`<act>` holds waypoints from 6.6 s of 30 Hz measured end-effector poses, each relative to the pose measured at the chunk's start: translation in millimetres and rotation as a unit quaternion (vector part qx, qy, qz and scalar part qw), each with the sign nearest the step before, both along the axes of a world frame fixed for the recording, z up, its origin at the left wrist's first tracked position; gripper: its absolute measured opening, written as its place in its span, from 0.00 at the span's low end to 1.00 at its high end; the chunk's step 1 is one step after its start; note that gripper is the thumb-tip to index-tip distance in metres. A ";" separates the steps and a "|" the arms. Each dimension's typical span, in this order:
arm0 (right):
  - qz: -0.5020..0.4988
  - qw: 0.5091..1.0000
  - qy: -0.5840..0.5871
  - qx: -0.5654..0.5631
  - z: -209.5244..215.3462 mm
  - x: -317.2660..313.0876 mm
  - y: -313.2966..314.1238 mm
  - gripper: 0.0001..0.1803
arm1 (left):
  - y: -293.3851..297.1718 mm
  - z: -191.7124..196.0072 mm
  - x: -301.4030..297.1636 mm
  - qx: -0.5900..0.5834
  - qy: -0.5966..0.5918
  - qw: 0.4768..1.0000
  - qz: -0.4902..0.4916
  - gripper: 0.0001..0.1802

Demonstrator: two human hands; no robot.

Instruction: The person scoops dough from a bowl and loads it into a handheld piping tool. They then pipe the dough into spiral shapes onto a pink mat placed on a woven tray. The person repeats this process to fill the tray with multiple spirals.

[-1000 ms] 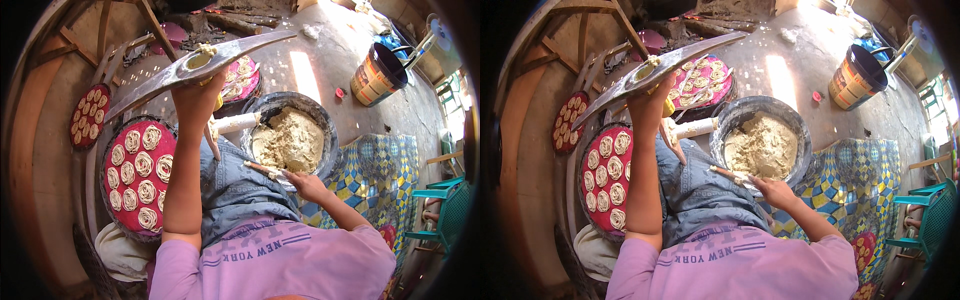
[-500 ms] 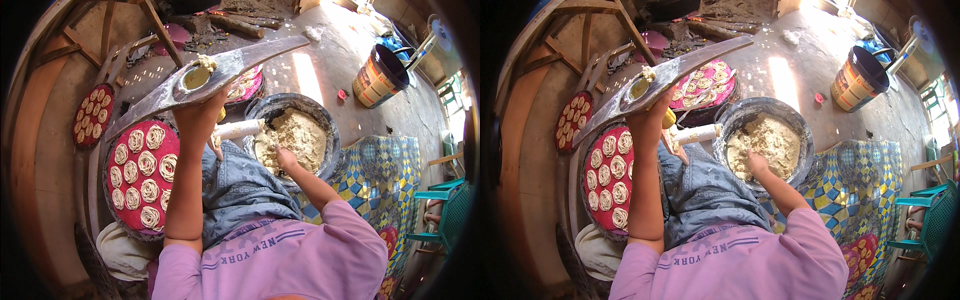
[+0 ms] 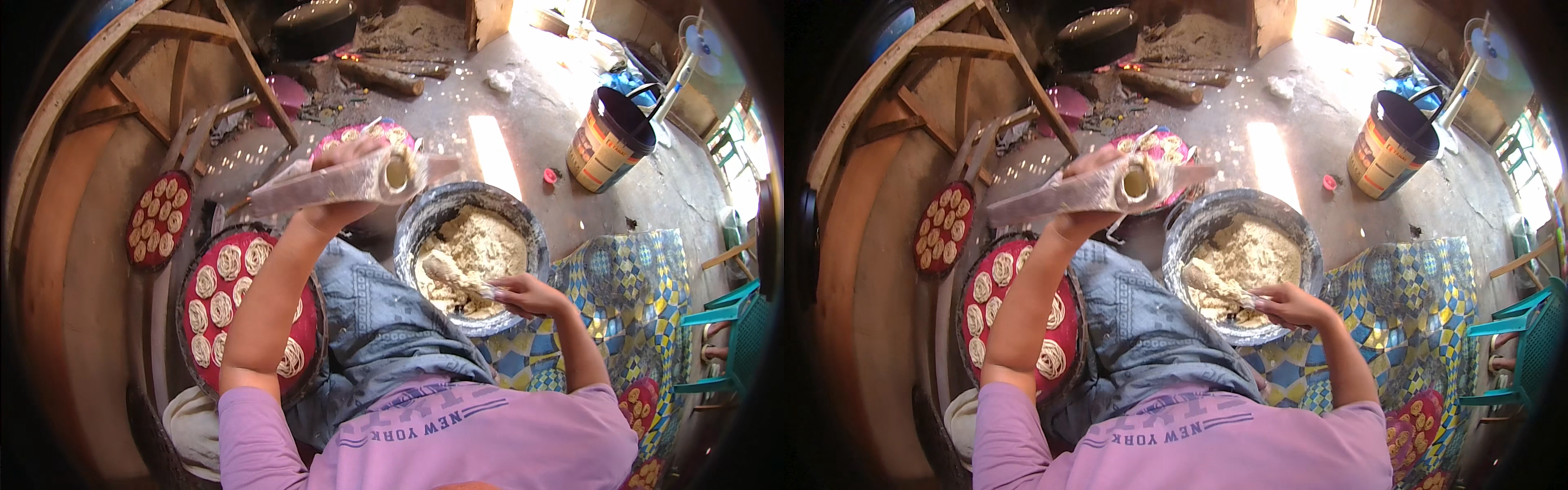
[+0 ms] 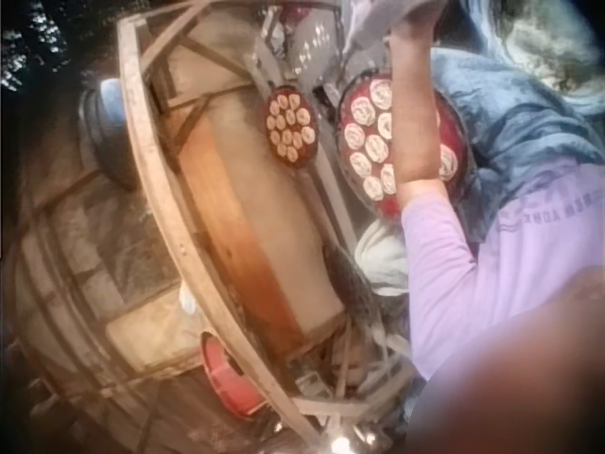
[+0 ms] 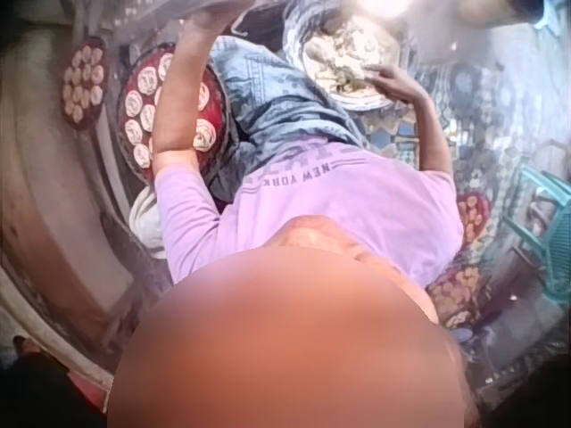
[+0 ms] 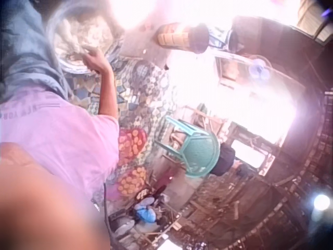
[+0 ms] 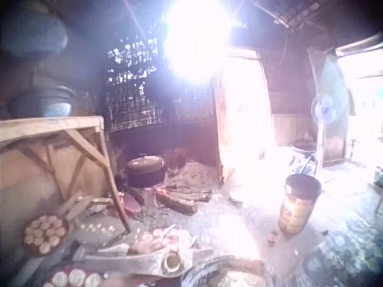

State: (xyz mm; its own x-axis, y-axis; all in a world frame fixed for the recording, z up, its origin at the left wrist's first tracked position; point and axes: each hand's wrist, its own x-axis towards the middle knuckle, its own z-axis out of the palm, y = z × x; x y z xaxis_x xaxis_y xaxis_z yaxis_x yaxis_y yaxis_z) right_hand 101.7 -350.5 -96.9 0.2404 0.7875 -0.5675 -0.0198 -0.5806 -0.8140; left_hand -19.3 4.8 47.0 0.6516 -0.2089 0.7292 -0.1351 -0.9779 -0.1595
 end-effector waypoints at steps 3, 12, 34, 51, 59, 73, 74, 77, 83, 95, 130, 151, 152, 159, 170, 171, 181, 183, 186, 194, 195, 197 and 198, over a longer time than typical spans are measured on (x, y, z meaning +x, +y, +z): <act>-0.016 0.976 0.159 0.146 49.9 8.6 -10.9 0.22 | -2.6 -16.2 4.9 -0.033 -0.041 0.994 -0.090 0.13; -0.019 0.989 -0.063 0.135 123.7 16.4 27.5 0.19 | -24.0 -21.7 21.6 -0.023 0.065 0.996 -0.062 0.11; 0.086 0.536 -0.830 0.126 199.5 -31.9 41.3 0.12 | -65.3 -11.5 32.5 -0.112 0.070 0.988 -0.083 0.09; -0.265 0.787 -0.389 0.398 95.4 -49.4 89.4 0.22 | -56.8 -8.0 60.6 -0.003 -0.055 0.998 0.014 0.08; -0.279 0.905 -0.093 0.308 82.7 -36.6 58.7 0.20 | -36.9 -12.4 45.2 -0.021 -0.049 0.998 0.040 0.05; -0.051 0.898 -0.436 -0.006 39.2 -23.5 40.2 0.25 | 9.3 18.8 14.9 -0.171 -0.136 0.976 0.022 0.10; -0.030 0.845 -0.533 0.016 36.2 -23.5 46.4 0.30 | 11.0 27.7 0.6 -0.250 -0.088 0.964 0.037 0.14; -0.060 0.907 -0.348 0.229 45.9 -23.9 75.7 0.34 | 6.4 44.5 -37.3 -0.693 -0.082 0.688 -0.201 0.12; 0.196 0.574 0.765 0.217 56.7 -106.3 142.2 0.64 | -23.1 7.3 -77.4 -0.862 -0.073 0.396 -0.308 0.12; 0.001 0.930 0.009 0.366 118.8 -102.7 152.5 0.54 | -65.5 -56.8 -208.5 -0.495 0.150 0.846 0.126 0.21; 0.553 0.828 0.077 -0.049 185.9 -287.3 391.2 0.56 | 95.1 -20.0 -474.4 -0.595 -0.370 0.530 -0.478 0.25; 0.589 0.783 -0.161 0.117 227.6 -316.0 369.3 0.39 | 80.4 -32.5 -489.4 -0.520 -0.473 0.590 -0.398 0.16; 0.594 0.780 -0.160 0.116 224.7 -317.7 370.6 0.40 | 82.4 -28.4 -493.1 -0.516 -0.453 0.608 -0.398 0.16; 0.579 0.806 -0.097 0.075 205.9 -318.2 359.3 0.39 | 62.5 -35.0 -507.1 -0.537 -0.416 0.619 -0.394 0.17; 0.499 0.850 -0.118 0.122 179.0 -288.3 364.4 0.38 | 97.1 -57.6 -481.1 -0.618 -0.366 0.586 -0.374 0.27; 0.502 0.848 -0.107 0.130 174.3 -286.2 364.7 0.38 | 91.6 -56.3 -484.2 -0.630 -0.347 0.610 -0.333 0.29; 0.477 0.855 -0.063 0.194 154.4 -268.9 363.4 0.41 | 7.9 -69.1 -458.1 -0.770 -0.050 0.577 0.268 0.39; 0.486 0.849 -0.038 0.203 153.8 -268.2 364.7 0.41 | 8.3 -68.6 -455.8 -0.777 -0.022 0.572 0.262 0.39; 0.478 0.852 -0.027 0.211 153.0 -268.7 367.7 0.40 | 13.9 -65.1 -455.9 -0.804 -0.022 0.540 0.248 0.39; 0.464 0.862 -0.042 0.202 149.3 -271.2 374.7 0.37 | 18.2 -75.1 -457.6 -0.797 -0.005 0.511 0.322 0.41; 0.473 0.857 -0.039 0.201 148.3 -270.5 376.1 0.36 | 16.3 -78.2 -460.4 -0.783 -0.008 0.524 0.334 0.42; 0.480 0.854 -0.023 0.199 144.8 -268.5 378.4 0.36 | 9.8 -85.0 -466.2 -0.737 0.002 0.561 0.377 0.39; 0.478 0.855 -0.010 0.199 142.4 -267.4 379.1 0.36 | 6.3 -87.4 -469.9 -0.703 0.014 0.584 0.405 0.37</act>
State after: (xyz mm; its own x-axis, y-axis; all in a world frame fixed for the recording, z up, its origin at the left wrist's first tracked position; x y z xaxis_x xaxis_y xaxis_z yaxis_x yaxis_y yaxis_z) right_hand -165.8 28.6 45.4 -0.6157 0.7591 -0.2113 0.3252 0.0006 -0.9456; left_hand -489.2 11.1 -40.4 0.1373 0.9693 -0.2041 0.4799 0.1152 0.8697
